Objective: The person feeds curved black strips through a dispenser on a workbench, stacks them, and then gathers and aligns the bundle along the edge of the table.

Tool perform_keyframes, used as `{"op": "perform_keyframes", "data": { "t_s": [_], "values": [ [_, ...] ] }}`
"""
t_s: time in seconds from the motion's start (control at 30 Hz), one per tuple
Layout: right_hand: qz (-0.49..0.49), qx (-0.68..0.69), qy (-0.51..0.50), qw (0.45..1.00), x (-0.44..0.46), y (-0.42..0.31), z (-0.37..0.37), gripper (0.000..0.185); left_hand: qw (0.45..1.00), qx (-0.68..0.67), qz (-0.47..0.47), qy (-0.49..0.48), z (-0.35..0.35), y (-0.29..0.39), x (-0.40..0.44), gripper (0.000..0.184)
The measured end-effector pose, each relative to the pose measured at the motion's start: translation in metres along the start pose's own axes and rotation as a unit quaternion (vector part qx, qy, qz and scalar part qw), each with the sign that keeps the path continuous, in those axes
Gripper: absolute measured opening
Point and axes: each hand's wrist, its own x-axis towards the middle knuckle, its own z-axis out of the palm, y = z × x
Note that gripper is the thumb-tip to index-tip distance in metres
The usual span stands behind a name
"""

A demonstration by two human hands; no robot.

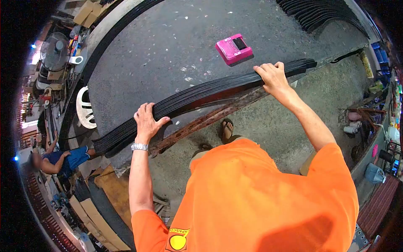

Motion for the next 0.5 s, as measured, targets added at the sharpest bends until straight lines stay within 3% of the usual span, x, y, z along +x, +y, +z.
{"op": "perform_keyframes", "data": {
  "t_s": [0.23, 0.5],
  "values": [
    [-0.004, -0.019, -0.009, 1.0, 0.001, -0.006, -0.012, 0.072, 0.998, 0.023, 0.012, 0.055, 0.009, 0.012, -0.008, 0.074],
    [0.035, 0.012, -0.108, 0.993, -0.002, -0.01, -0.022, 0.09, 0.998, 0.028, 0.008, 0.052, 0.006, 0.014, -0.01, 0.071]
  ]
}}
